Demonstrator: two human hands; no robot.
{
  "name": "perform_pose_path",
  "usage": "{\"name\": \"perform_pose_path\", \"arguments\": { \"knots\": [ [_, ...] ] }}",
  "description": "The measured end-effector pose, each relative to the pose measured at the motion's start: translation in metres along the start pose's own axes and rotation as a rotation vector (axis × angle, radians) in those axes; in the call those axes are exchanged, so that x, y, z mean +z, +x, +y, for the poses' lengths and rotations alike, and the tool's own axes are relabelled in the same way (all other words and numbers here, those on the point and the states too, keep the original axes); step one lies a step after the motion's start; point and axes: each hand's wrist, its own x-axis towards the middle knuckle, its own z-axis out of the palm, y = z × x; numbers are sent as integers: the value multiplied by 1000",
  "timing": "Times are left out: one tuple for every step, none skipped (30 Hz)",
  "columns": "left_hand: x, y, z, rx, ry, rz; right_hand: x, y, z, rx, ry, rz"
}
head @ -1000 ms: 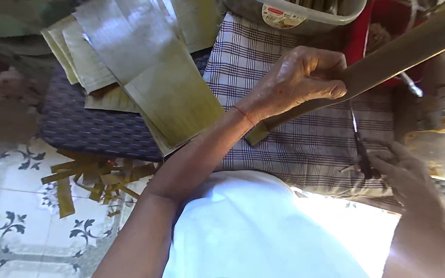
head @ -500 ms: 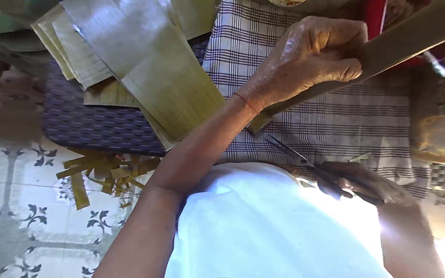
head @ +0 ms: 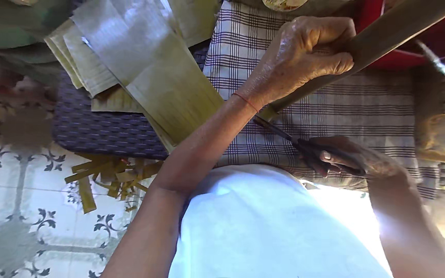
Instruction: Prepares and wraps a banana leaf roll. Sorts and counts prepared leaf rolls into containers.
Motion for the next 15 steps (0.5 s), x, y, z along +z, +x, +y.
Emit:
{"name": "perform_pose_path", "arguments": {
  "knots": [
    [0, 0, -1, 6, 13, 1, 0, 1, -1, 4, -1, -2],
    [0, 0, -1, 11, 21, 2, 1, 1, -3, 14, -2, 0],
    [0, 0, -2, 17, 22, 3, 1, 1, -5, 30, -2, 8],
    [1, 0, -2, 21, 20, 4, 2, 1, -8, 53, -3, 31],
    [1, -1, -2, 24, 15, 7, 5, 0, -11, 75, -2, 66],
    [1, -1, -2, 26, 13, 9, 8, 0, -13, 99, 0, 112],
    [1, -1, -1, 24, 13, 13, 12, -1, -16, 121, 2, 163],
    [1, -2, -1, 22, 13, 17, 14, -1, -15, 123, -7, 199],
    [0, -2, -1, 22, 11, 20, 16, -2, -14, 116, -13, 221],
    [-1, -3, -1, 22, 8, 26, 17, -2, -13, 100, -7, 232],
    [-1, -4, 0, 20, 12, 40, 17, -2, -10, 73, 15, 233],
    [0, -5, 4, -1, 26, 60, 17, -2, -8, 60, 35, 227],
    [2, -7, 11, -53, 54, 88, 17, -2, -8, 52, 47, 214],
    [5, -9, 22, -137, 92, 118, 17, -2, -8, 53, 59, 207],
    [8, -10, 32, -214, 121, 131, 17, -2, -8, 51, 63, 200]
  ]
}}
